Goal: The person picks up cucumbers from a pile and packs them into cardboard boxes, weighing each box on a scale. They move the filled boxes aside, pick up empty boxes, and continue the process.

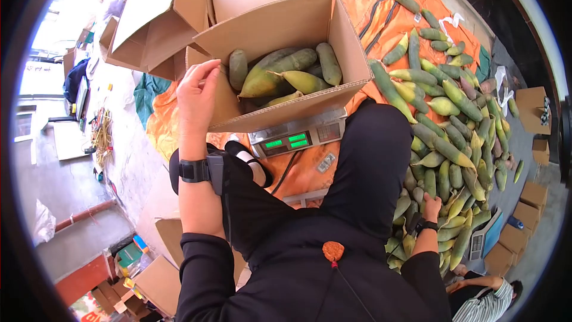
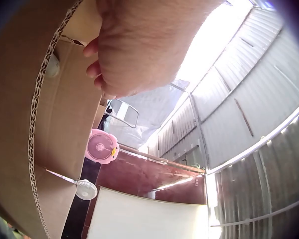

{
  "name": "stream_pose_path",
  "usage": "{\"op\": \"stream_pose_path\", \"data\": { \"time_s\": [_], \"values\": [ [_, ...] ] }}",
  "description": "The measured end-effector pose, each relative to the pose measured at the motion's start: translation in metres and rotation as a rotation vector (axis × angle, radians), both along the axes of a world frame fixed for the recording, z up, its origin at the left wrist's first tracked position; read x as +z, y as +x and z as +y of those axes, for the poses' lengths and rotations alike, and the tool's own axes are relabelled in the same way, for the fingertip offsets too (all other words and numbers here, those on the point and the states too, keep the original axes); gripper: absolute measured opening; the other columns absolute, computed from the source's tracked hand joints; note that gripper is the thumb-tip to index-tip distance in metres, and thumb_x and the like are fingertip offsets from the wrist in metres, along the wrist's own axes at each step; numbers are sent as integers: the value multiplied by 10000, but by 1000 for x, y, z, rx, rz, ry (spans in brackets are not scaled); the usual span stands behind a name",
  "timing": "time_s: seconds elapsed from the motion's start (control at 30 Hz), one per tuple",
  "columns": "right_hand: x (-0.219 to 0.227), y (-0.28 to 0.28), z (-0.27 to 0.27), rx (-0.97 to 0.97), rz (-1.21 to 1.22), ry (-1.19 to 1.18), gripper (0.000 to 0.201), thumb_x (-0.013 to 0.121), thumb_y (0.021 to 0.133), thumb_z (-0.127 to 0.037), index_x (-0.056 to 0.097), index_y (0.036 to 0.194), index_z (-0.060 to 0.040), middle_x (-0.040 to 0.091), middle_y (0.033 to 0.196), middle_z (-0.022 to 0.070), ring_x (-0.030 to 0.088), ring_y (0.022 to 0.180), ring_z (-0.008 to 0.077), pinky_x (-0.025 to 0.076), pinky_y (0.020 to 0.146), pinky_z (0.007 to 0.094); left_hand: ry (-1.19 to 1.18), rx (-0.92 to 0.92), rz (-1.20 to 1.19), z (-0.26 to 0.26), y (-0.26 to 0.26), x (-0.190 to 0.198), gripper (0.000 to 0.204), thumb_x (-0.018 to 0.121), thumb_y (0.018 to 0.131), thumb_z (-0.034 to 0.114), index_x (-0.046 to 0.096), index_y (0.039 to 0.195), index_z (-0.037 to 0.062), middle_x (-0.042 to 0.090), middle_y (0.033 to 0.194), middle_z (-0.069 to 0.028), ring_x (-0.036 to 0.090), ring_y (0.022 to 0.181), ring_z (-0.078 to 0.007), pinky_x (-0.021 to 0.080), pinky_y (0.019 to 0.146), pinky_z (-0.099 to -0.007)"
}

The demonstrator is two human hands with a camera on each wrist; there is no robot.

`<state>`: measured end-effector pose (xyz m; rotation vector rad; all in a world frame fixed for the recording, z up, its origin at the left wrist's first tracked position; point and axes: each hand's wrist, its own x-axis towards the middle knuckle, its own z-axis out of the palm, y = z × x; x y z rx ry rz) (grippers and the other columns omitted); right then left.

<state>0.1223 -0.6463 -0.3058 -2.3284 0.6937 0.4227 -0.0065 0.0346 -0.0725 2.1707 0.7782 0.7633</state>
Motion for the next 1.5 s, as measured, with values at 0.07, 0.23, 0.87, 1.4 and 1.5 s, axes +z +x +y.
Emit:
{"op": "stream_pose_path", "data": {
  "time_s": [0.07, 0.23, 0.87, 1.4, 1.5],
  "values": [
    [13, 3, 6, -35, -84, 138, 444, 696, 806, -137, 533, 1150, 91, 640, 993, 128, 594, 817, 212, 464, 740, 345, 20, -19, -4, 0, 0, 3, 153, 609, 879, 60, 672, 1016, 32, 647, 923, -56, 620, 769, -112, 502, 702, -244],
    [51, 5, 14, 15, -105, 208, 424, 669, 832, -149, 542, 1162, 83, 626, 1024, 110, 586, 866, 208, 455, 767, 329, 26, -23, -65, -2, -2, 10, 153, 612, 874, 51, 671, 1013, 32, 645, 911, -62, 626, 767, -113, 512, 675, -244],
    [330, 69, 404, 1352, -663, 444, 481, 673, 758, -135, 533, 1202, -16, 586, 1085, 112, 541, 1042, 236, 411, 924, 334, 267, -240, -50, -23, -6, 38, 747, 785, 620, 76, 517, 1316, 109, 492, 1339, -89, 437, 1251, -278, 350, 1056, -384],
    [281, 96, 387, 958, -622, 689, 232, 593, 881, -32, 625, 1111, -28, 619, 1074, 21, 571, 916, 74, 464, 806, 224, -50, -383, 272, -13, -1, 4, 472, 743, 744, 151, 588, 1182, 65, 563, 1026, -102, 569, 983, -261, 452, 859, -353],
    [252, 114, 328, 844, -636, 479, 225, 590, 890, -48, 621, 1110, -10, 626, 1046, 30, 576, 924, 85, 470, 796, 230, -33, -384, 135, -13, 2, 10, 453, 721, 771, 127, 588, 1200, 71, 590, 1049, -81, 583, 985, -204, 449, 873, -320]
  ]
}}
